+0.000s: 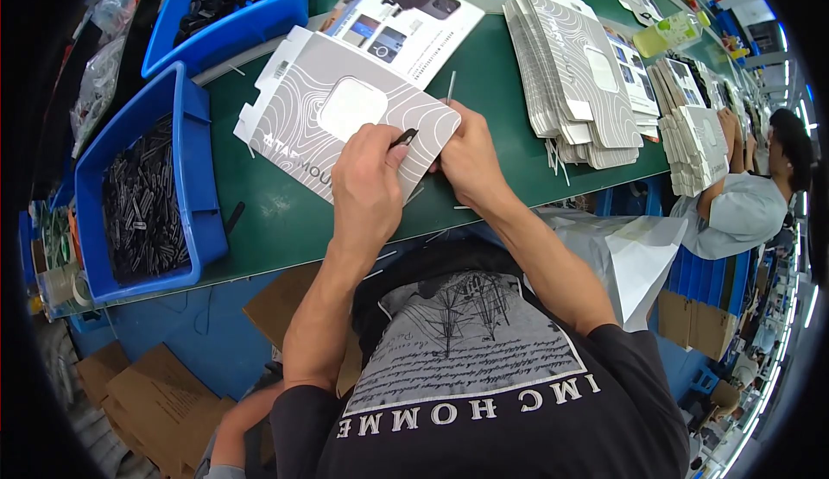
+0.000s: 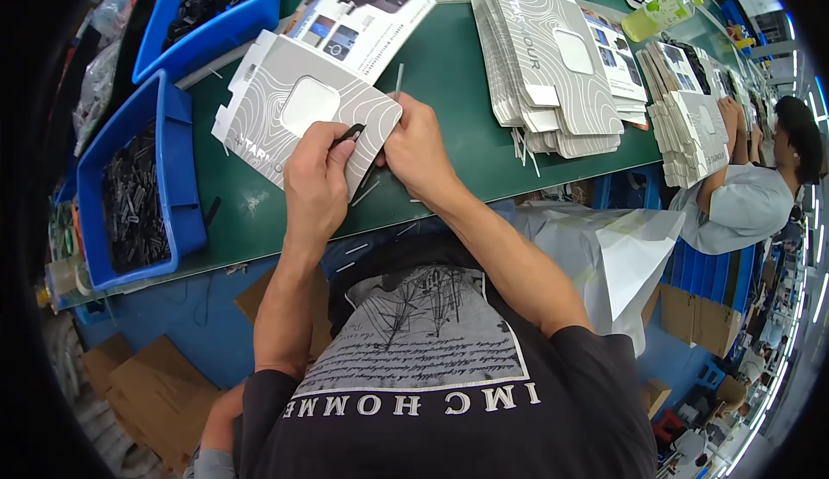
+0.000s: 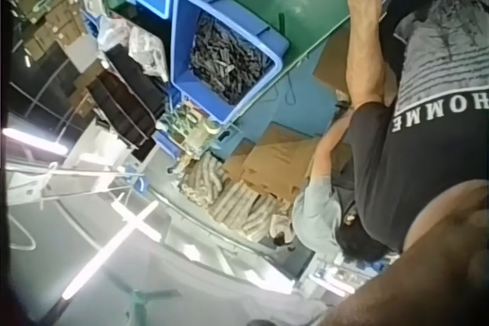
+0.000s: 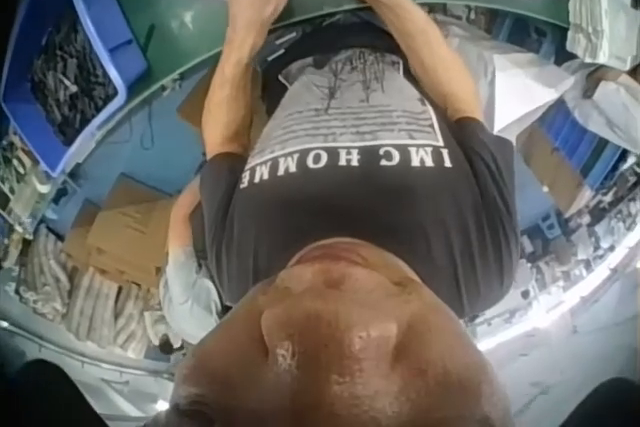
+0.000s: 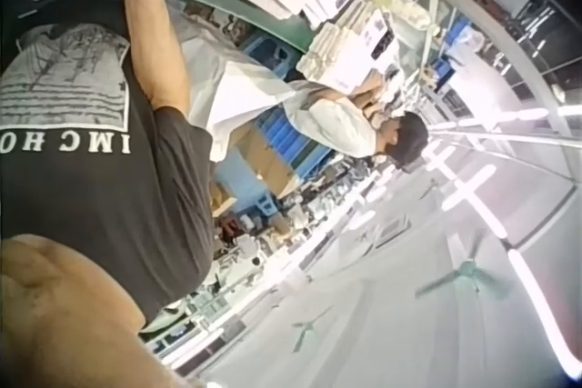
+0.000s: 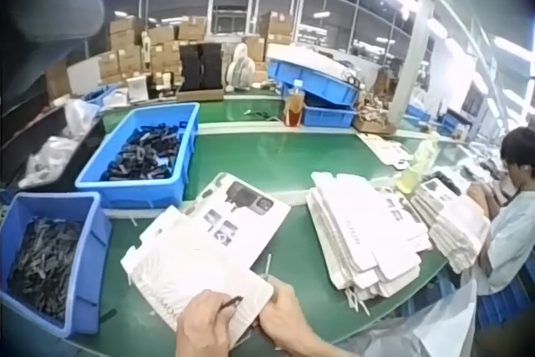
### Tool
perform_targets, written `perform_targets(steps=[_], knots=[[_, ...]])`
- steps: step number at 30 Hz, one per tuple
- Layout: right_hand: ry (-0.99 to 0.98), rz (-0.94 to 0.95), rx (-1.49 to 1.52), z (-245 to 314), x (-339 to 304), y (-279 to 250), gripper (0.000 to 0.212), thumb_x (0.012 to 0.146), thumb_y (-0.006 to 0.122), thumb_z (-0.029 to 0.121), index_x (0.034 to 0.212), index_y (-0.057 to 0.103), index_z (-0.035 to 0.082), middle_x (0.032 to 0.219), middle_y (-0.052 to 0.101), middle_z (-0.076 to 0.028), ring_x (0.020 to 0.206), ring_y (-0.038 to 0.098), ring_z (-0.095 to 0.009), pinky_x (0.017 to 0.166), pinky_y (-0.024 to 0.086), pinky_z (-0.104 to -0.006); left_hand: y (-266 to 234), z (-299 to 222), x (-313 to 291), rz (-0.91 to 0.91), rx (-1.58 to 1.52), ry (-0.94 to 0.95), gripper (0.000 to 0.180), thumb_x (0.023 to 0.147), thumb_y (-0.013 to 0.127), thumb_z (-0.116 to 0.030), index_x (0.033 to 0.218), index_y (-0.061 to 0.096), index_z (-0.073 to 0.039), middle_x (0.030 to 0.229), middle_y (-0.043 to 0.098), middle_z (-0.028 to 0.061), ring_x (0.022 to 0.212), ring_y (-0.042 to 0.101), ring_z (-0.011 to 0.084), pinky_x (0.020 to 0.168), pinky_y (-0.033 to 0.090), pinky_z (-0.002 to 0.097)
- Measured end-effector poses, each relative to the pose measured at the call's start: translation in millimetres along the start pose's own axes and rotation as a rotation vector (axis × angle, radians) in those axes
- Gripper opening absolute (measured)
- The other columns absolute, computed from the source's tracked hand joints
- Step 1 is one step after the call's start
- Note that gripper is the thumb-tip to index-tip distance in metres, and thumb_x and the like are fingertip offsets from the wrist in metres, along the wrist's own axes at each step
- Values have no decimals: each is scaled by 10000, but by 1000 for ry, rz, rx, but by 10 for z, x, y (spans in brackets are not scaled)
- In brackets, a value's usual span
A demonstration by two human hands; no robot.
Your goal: Assembling and packaging small black rod components into white cardboard holders on a factory production line.
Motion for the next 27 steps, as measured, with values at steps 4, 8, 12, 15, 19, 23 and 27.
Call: perform_targets(steps=[4, 8, 12, 15, 19, 23, 27], knots=[[-329, -73, -229, -191, 153, -79, 126, 920, 554, 43, 967, 647, -29, 757, 638, -83, 560, 521, -93, 465, 409, -218, 3, -14, 60, 35, -119, -127, 127, 868, 587, 62, 979, 618, 7, 909, 587, 127, 807, 543, 295, 752, 461, 392], [-35, -83, -181, 96, -52, -97, 158, 955, 535, 63, 1013, 666, -4, 768, 630, -69, 567, 506, -97, 509, 416, -238, 41, 96, -59, -78, 153, 114, 192, 826, 592, -16, 1017, 607, -10, 928, 577, 132, 826, 536, 298, 778, 450, 396], [-404, -305, -390, 257, -226, -337, 208, 1062, 479, 116, 1116, 651, 14, 769, 598, -44, 660, 533, -100, 631, 445, -232, 289, 273, -160, -84, 485, 206, 184, 763, 612, -118, 932, 561, -66, 934, 537, 139, 840, 488, 285, 783, 410, 408], [-642, 99, -532, 670, -67, 374, 148, 1001, 555, 35, 1080, 668, -18, 828, 626, -45, 707, 538, -97, 639, 447, -231, 270, 278, -151, -114, 486, 147, 157, 771, 617, -121, 912, 561, -79, 927, 531, 139, 835, 484, 275, 795, 410, 414], [-1138, 769, -840, 898, 313, 1919, 135, 894, 659, 17, 1010, 727, 19, 942, 684, -63, 715, 606, -203, 655, 494, -301, 424, 399, -200, -207, 438, 171, 170, 789, 615, -103, 950, 591, -57, 907, 528, 136, 834, 472, 267, 796, 406, 404], [-1073, 1123, -1335, 582, 729, 3095, 160, 802, 705, 44, 954, 741, 8, 865, 741, -117, 742, 694, -336, 713, 561, -443, 370, 217, -160, -137, 544, 99, 155, 791, 609, -91, 939, 602, -46, 886, 526, 137, 832, 463, 265, 799, 402, 396], [-1031, 1310, -1519, 345, 744, 3431, 135, 798, 698, 41, 923, 737, 5, 842, 745, -122, 733, 703, -344, 697, 573, -445, 309, 248, -147, -129, 517, 48, 128, 792, 603, -86, 913, 607, -46, 869, 525, 138, 828, 457, 263, 802, 398, 392]])
Point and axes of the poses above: each hand's wrist, its own x-axis towards the middle knuckle, its own y-axis out of the palm, z = x × y, the point moved 1 cm from there along x, towards the middle knuckle
